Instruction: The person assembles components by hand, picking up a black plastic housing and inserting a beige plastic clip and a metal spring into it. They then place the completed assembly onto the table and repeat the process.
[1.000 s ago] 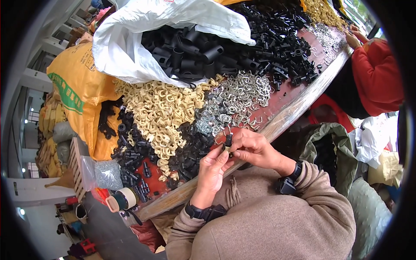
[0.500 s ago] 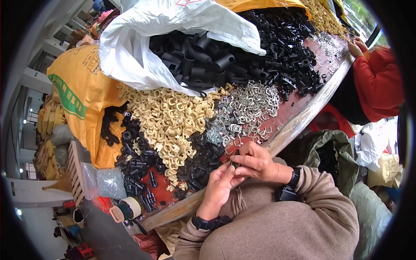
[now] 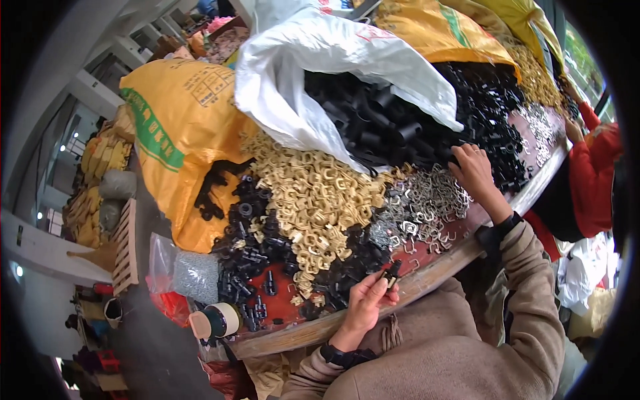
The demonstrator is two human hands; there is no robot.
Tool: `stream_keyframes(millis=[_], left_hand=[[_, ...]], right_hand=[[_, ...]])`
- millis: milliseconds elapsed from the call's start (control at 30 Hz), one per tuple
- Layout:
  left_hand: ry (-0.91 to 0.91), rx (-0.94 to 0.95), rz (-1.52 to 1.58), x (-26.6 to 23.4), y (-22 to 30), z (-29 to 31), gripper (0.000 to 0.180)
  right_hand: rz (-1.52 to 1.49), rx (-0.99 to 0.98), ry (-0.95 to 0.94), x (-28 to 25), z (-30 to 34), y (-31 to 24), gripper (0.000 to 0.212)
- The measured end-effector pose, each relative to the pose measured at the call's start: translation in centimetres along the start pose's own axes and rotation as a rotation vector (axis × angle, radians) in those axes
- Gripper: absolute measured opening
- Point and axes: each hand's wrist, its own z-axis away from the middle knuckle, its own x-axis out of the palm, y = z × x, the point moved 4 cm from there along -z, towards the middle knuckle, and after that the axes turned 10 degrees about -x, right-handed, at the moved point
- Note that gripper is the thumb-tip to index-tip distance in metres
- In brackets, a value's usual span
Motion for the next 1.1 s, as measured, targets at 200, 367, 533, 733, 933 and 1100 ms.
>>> stream_keyframes(millis=[200, 367, 533, 733, 933, 1100], left_hand=[[0.016, -0.002, 0.022, 0.0, 0.2, 0.2, 0.032], [-0.015, 0.001, 0.008, -0.3, 0.3, 0.0, 0.036], [-0.013, -0.005, -0.005, -0.6, -0.2, -0.4, 0.034], [0.02, 0.05, 0.035, -0.8, -0.8, 0.1, 0.032], [0.097, 0.125, 0.162, -0.3, 2.6, 0.7, 0.03], [0.132, 0.073, 0.093, 0.3, 3.9, 1.2, 0.03]], right_hand=[[0.093, 0.046, -0.25, 2.9, -0.8, 1.4, 0.034], [-0.054, 0.007, -0.073, -1.7, -1.1, 0.2, 0.039], [-0.624, 0.164, 0.202, -4.7, -0.6, 0.9, 0.038], [-1.503, 0.411, 0.679, -4.3, 1.0, -0.4, 0.035], [-2.245, 0.757, 0.036, -1.6, 3.2, -8.9, 0.04], [-1.84, 0.279, -0.624, -2.2, 4.1, -14.9, 0.042]])
